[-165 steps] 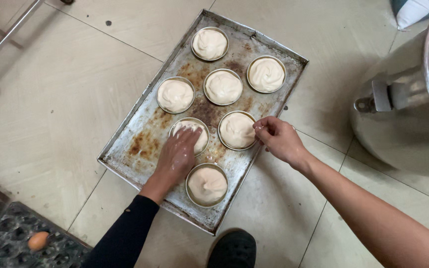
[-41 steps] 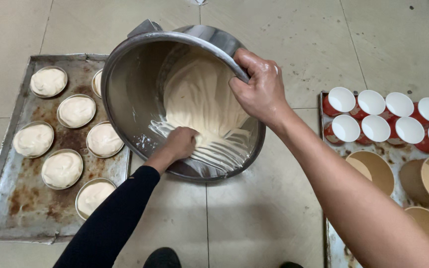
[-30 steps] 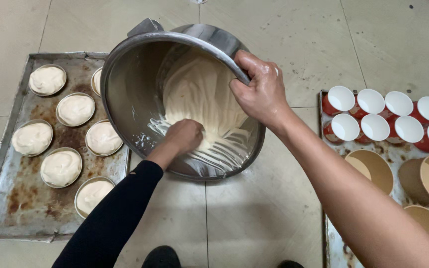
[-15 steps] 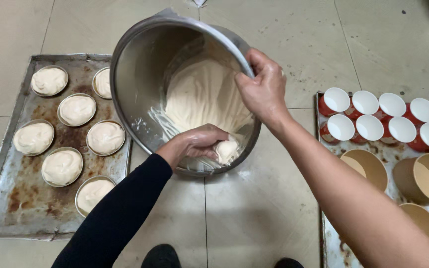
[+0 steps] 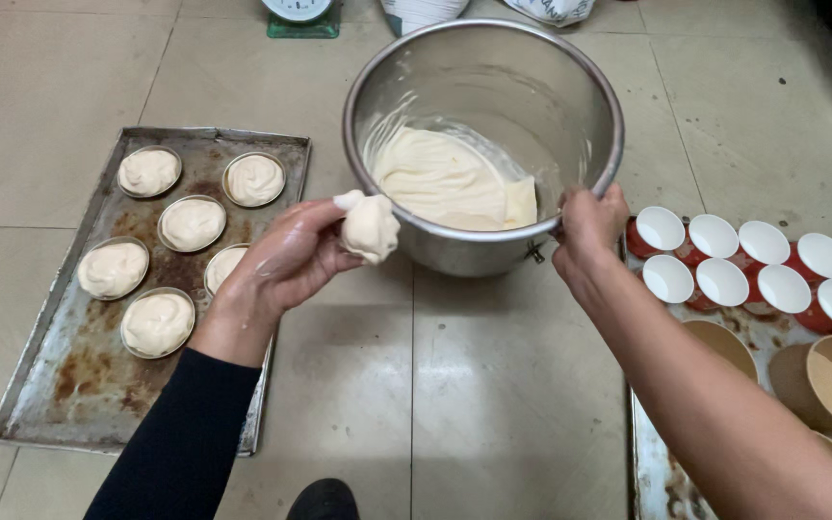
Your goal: The person scoops dough from a large metal mixing bowl and places it into small round metal molds and paper cups arranged on baking trays. They use their hands to transfer and shape the dough into the containers.
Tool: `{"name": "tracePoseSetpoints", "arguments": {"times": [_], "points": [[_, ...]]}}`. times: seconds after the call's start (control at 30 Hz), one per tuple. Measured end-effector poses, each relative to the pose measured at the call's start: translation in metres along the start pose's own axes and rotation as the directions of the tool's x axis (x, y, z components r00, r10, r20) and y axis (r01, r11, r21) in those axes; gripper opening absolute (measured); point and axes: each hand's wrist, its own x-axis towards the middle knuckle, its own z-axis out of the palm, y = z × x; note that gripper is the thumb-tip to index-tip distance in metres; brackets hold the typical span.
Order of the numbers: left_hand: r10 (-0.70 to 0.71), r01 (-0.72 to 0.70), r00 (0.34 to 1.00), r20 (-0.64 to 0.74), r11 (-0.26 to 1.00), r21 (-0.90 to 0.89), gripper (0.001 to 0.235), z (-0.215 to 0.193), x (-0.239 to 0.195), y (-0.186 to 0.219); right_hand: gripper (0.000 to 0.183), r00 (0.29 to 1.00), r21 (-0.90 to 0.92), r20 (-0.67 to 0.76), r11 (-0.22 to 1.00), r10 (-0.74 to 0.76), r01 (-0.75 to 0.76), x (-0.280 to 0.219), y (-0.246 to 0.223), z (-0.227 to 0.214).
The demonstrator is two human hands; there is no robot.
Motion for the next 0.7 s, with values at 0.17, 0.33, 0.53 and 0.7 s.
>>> {"name": "tracePoseSetpoints", "arguments": {"times": [0.17, 0.33, 0.53, 0.7], "points": [[0.065, -0.068, 0.983, -0.169, 0.998, -0.012, 0.036, -0.047, -0.036, 0.001, 0.021, 0.992, 0.087, 0.083, 0.992, -0.093, 0.086, -0.018, 0.006, -0.004], [0.061, -0.073, 0.909, -0.413, 0.997, -0.014, 0.035, -0.121, -0.089, -0.023, 0.048, 0.979, 0.053, 0.203, 0.999, -0.021, 0.010, -0.081, 0.032, 0.002], [0.134, -0.055, 0.705, -0.697, 0.989, 0.135, 0.032, -0.189, -0.152, -0.061, 0.053, 0.667, -0.294, 0.733, 0.946, 0.131, 0.137, -0.157, 0.097, 0.052], [0.587, -0.087, 0.610, -0.532, 0.717, 0.692, 0.037, -0.200, -0.166, -0.072, 0.039, 0.577, -0.347, 0.791, 0.926, 0.203, 0.151, -0.178, 0.101, 0.112]]}}
